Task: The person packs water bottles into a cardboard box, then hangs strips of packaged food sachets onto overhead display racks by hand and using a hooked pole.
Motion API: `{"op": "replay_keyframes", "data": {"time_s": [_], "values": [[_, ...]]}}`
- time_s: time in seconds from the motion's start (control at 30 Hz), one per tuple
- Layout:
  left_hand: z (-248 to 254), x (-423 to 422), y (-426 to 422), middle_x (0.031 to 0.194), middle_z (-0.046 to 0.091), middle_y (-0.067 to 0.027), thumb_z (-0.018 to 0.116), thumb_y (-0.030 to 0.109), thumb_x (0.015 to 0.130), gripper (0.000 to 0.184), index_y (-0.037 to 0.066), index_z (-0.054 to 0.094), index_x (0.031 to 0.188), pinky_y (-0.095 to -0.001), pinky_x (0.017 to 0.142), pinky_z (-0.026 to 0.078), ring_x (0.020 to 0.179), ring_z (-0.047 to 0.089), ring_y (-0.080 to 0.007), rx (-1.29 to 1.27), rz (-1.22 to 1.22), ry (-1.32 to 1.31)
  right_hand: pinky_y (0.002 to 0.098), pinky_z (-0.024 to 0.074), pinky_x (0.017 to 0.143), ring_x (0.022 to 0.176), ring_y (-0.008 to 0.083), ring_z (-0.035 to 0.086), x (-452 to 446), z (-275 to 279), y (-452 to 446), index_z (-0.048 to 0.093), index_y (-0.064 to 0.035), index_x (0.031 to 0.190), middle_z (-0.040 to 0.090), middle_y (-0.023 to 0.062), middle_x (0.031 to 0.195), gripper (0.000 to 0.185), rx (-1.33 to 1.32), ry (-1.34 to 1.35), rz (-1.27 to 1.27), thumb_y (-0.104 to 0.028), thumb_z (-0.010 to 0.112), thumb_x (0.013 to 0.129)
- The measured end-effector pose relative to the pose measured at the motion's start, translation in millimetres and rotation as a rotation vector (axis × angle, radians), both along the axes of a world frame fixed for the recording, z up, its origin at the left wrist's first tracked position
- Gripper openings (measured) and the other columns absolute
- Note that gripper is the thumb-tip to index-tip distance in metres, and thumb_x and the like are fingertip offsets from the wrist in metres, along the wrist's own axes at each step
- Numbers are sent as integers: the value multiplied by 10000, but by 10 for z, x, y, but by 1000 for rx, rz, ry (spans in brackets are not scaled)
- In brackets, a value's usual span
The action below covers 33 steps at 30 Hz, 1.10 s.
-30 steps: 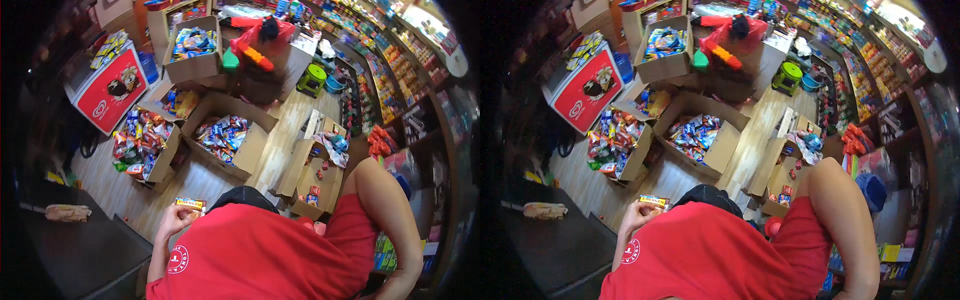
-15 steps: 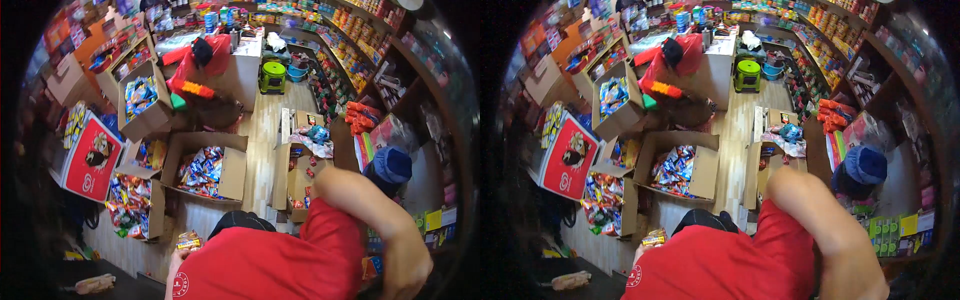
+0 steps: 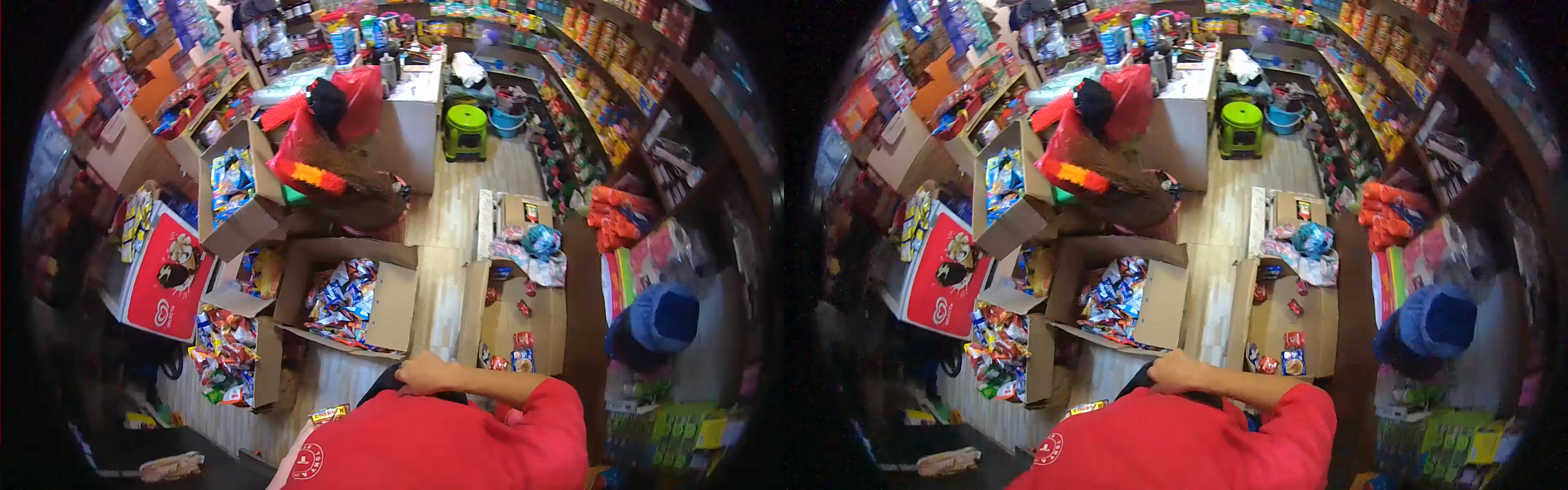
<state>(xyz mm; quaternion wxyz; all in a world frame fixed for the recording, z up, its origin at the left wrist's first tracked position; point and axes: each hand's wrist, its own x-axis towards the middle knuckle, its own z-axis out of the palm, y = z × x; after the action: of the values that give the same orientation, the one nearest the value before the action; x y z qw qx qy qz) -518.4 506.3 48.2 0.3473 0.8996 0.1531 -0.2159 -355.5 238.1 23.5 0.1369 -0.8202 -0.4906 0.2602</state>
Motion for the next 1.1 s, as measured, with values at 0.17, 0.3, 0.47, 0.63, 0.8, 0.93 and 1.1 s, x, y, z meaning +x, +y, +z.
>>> {"op": "replay_keyframes", "data": {"time_s": [0.17,0.3,0.47,0.63,0.8,0.93,1.1], "values": [[-83,-110,34,816,577,-105,643,217,745,190,59,673,847,-321,647,454,740,582,-197,45,-67,-31,461,505,649,761,351,637,182,-21,-13,643,-47,868,642,185,770,342,-124,18,5,-357,596,733],[-203,-298,59,815,573,-105,630,216,751,185,60,671,843,-327,651,452,746,581,-205,80,-184,-110,467,503,632,748,354,636,201,11,113,629,-61,877,633,188,741,321,-138,-35,138,-343,600,728],[-325,-492,96,814,567,-105,614,215,760,181,62,668,839,-333,656,450,752,580,-215,137,-265,-239,463,494,627,741,361,627,178,-50,287,619,-88,849,625,177,730,270,-138,-21,312,-339,551,775],[-409,-737,202,813,561,-105,598,214,768,178,63,664,834,-340,660,449,759,580,-226,229,-317,-381,462,485,649,750,369,615,63,290,395,617,-88,837,627,175,761,259,-241,33,389,-326,525,794],[-314,-744,329,794,520,-103,525,214,762,169,65,599,732,-373,674,412,801,556,-274,181,-333,-594,476,476,674,788,380,610,-172,533,251,638,-70,848,636,193,828,291,-256,146,460,-330,522,790],[22,-690,405,765,510,-90,547,187,725,135,68,567,663,-381,635,397,756,546,-258,157,-423,-710,479,475,696,820,389,607,-448,137,-21,647,-65,852,638,200,866,330,-266,220,294,-368,538,778],[-315,-1121,693,722,503,-89,558,126,727,69,61,557,706,-387,607,396,723,539,-259,132,-337,-677,474,480,715,834,380,611,-761,292,541,653,-61,853,640,197,875,359,-281,245,258,-395,560,758]]}}
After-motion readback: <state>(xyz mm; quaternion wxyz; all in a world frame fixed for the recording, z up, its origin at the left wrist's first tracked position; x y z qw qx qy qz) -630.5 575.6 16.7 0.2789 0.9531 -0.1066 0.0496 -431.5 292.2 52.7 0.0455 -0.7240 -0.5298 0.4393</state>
